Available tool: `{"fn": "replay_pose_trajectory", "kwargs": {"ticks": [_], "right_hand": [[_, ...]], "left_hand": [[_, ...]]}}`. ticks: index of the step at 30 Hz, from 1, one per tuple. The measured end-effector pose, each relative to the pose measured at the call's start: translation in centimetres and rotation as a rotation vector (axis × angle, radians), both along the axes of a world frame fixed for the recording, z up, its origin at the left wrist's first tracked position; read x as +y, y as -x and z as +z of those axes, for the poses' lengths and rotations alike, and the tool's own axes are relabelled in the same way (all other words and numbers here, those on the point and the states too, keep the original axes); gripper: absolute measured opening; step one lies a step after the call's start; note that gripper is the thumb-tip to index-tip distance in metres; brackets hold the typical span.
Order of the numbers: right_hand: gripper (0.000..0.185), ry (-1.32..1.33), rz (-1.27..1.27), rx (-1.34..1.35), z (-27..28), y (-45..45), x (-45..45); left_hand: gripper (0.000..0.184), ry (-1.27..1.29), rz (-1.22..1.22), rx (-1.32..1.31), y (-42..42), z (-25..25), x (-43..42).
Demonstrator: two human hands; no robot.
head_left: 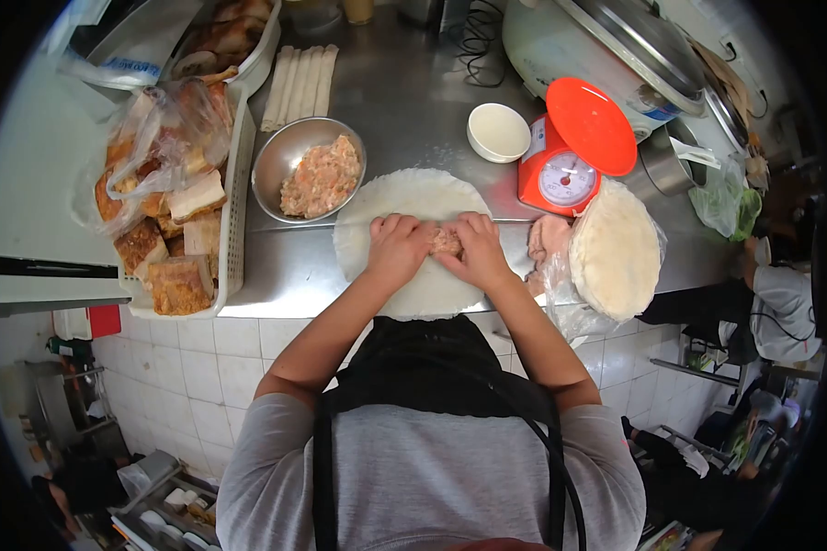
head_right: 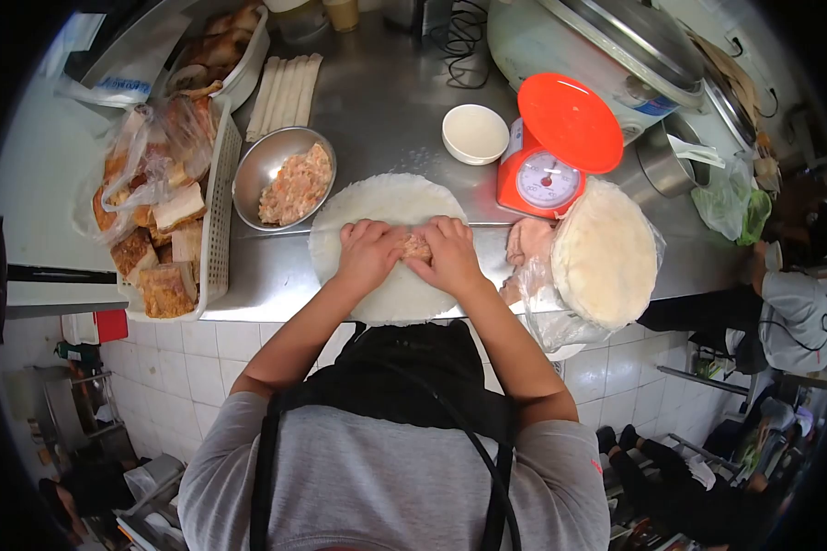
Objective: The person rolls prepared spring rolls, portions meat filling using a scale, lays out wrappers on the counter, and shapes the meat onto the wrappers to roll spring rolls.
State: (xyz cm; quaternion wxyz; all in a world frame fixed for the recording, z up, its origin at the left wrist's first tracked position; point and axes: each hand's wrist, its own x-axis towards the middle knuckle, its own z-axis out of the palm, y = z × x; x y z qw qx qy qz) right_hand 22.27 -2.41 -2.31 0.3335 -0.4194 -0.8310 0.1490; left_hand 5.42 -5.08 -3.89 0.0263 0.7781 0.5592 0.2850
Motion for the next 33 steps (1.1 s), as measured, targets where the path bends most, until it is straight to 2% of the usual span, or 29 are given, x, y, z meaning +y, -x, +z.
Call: {"fn": "replay_pose_trajectory", "kwargs": {"ticks": [2, 6, 12, 14, 17, 21, 23, 27, 30, 33], "right_hand": [[0.024, -0.034, 0.014, -0.067, 0.0, 0.8, 0.2], [0.034, -0.002, 0.069, -0.176, -1.6, 0.8, 0.1], [0.028, 0.013, 0.046, -0.124, -0.5, -0.5, 0.1], [0.032, 0.025, 0.071, -0.153, -2.2, -0.9, 0.5], [0.034, 0.051, 0.099, -0.159, -1.7, -1.6, 1.0], [0.036, -0.013, 0.054, -0.133, 0.1, -0.7, 0.8], [0.038, 0.009, 0.113, -0.162, -0.4, 0.2, 0.7], [0.043, 0.022, 0.188, -0.173, -1.9, 0.5, 1.1], [0.03, 0.024, 0.099, -0.104, -0.2, -0.1, 0.6], [0.027, 0.076, 0.119, 0.025, 0.0, -0.6, 0.4]], "left_hand": [[0.022, -0.066, 0.101, 0.01, -0.4, -0.1, 0.0], [0.028, 0.015, -0.031, -0.017, 0.3, -0.6, -0.1], [0.032, 0.019, -0.029, 0.04, -0.2, 0.8, -0.5], [0.034, 0.042, -0.069, 0.046, -0.2, 0.3, -0.2], [0.04, 0.043, -0.092, 0.071, -0.2, -0.8, 0.1], [0.035, 0.059, -0.024, 0.022, 0.3, 0.9, -0.1], [0.035, 0.118, -0.044, -0.002, 0.9, 1.1, -0.3], [0.035, 0.081, -0.094, -0.037, 1.5, 0.0, -0.1], [0.031, 0.033, -0.099, 0.009, 1.3, 0.5, 0.0], [0.028, -0.034, -0.068, 0.057, 0.2, 0.9, -0.1]]}}
